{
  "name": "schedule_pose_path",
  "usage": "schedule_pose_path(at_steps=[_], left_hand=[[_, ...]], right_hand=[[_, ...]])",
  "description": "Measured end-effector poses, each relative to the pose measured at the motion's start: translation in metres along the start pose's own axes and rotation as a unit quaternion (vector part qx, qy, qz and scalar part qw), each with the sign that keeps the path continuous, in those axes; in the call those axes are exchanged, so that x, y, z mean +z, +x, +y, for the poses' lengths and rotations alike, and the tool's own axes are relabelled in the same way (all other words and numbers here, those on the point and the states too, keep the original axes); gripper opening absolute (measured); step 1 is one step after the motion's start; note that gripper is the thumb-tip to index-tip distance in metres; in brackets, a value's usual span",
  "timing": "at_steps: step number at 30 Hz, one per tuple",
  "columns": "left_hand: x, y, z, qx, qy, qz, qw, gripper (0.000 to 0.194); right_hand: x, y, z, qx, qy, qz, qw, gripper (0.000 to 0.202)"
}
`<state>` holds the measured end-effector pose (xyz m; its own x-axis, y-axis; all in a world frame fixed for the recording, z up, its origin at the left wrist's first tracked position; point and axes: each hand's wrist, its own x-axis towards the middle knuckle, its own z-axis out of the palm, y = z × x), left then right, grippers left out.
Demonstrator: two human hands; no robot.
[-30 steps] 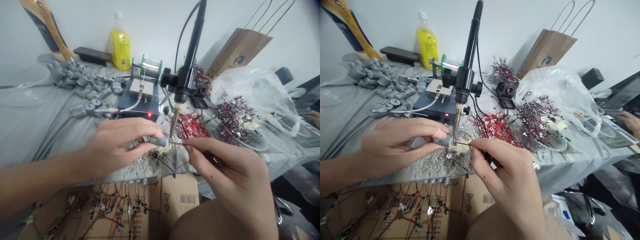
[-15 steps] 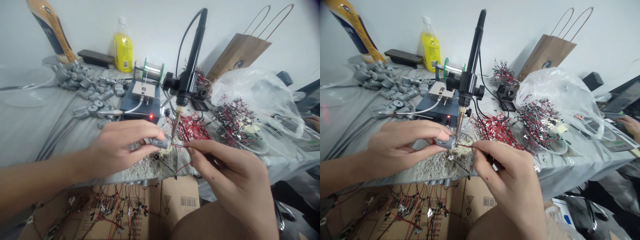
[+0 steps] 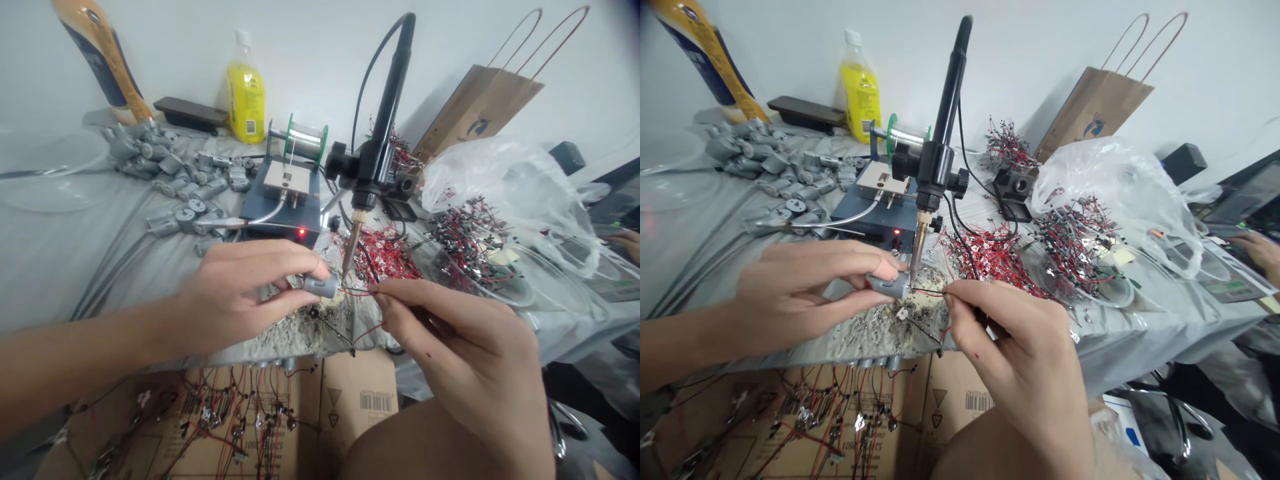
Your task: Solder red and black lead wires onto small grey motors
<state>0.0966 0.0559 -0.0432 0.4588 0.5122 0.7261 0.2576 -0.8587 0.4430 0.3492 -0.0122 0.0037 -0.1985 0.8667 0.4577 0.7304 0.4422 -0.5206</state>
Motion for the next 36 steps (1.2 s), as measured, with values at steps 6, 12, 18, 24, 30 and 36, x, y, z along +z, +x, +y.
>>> schedule_pose_path(at_steps=[6, 12, 18, 24, 30, 36], left_hand=[[-0.0019, -0.0019, 0.0011, -0.007, 0.007, -0.004, 1.0, 0.016], [-0.0006, -0.001, 0.0004, -0.016, 0.006, -0.008, 1.0, 0.015], [-0.0012, 0.0001, 0.0027, -0.011, 0.01, -0.013, 1.0, 0.014], [-0.0026, -0.0001, 0.0015, -0.012, 0.01, -0.012, 1.0, 0.013], [-0.0032, -0.0001, 0.0009, -0.017, 0.012, -0.011, 1.0, 0.013], [-0.0028, -0.0017, 0.0005, -0.021, 0.015, -0.011, 1.0, 0.014]], right_hand=[[0.0011, 0.0003, -0.0009, -0.002, 0.006, 0.0, 1.0, 0.012], [0.0005, -0.0006, 0.0024, -0.005, 0.002, 0.003, 1.0, 0.012], [-0.0027, -0.0007, 0.0023, -0.009, 0.008, -0.01, 1.0, 0.012], [-0.0022, 0.0003, 0.003, -0.022, 0.007, -0.008, 1.0, 0.013], [-0.0038, -0.0012, 0.0041, -0.017, 0.003, -0.009, 1.0, 0.012], [-0.0037, -0.0032, 0.0061, -0.021, 0.001, -0.01, 1.0, 0.012]])
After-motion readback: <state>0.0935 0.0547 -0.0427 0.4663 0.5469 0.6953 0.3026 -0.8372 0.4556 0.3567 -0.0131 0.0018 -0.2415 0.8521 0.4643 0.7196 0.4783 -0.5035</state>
